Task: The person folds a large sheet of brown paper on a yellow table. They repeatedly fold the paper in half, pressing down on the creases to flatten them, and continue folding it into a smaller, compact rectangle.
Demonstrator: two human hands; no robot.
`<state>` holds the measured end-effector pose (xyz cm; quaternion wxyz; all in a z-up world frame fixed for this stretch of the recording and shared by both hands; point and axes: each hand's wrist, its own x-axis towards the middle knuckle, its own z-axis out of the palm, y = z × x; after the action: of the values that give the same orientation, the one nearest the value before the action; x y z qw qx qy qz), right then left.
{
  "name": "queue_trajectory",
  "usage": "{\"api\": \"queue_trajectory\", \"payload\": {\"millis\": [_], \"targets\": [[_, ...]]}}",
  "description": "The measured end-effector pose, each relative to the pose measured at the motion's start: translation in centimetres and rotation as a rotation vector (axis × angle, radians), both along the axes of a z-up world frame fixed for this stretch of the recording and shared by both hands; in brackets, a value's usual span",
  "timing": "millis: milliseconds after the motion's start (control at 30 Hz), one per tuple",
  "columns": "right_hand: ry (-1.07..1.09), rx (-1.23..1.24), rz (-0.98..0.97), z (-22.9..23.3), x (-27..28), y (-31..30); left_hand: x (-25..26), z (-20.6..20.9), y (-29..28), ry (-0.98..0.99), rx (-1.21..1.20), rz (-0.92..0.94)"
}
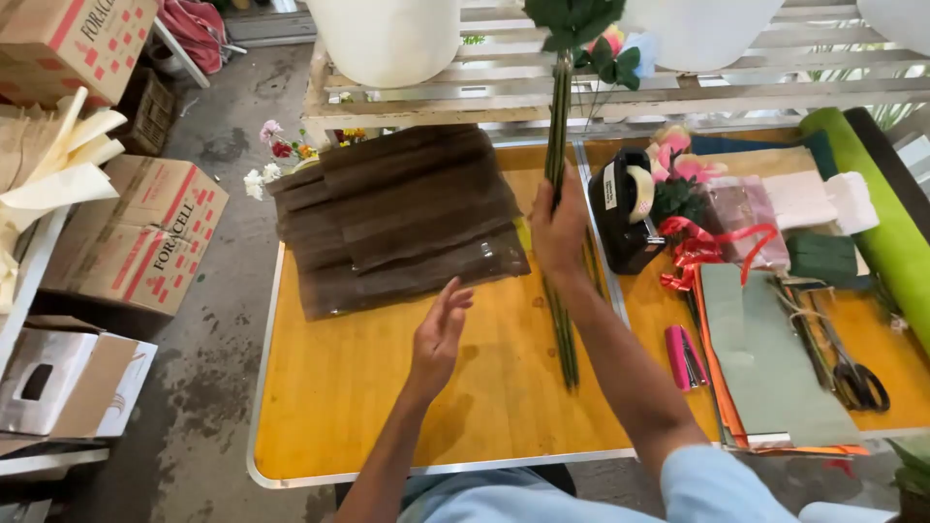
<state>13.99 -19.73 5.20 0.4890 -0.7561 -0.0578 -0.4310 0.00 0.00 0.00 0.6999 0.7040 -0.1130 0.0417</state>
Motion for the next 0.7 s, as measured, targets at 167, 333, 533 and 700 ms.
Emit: {"api": "queue_trajectory", "payload": {"millis": [167, 333, 533, 700], "targets": [[0.117, -0.143, -0.123, -7.2, 10.6, -2.3, -2.9, -2.3, 2.9, 0.164, -0.013, 0.145], [0.266, -0.17, -0.119, -8.2, 15.3, -1.6, -5.3, -1.2, 4.1, 0.382, -0.014, 0.215], [0.346, -0.126, -0.098, -7.2, 19.3, -0.7, -4.9, 0.0, 4.8, 0.634, -0.187, 0.278], [0.541, -0.167, -0.109, -6.2, 19.9, -0.1, -4.4, -2.7, 5.7, 0.472, -0.209, 0.209]]}}
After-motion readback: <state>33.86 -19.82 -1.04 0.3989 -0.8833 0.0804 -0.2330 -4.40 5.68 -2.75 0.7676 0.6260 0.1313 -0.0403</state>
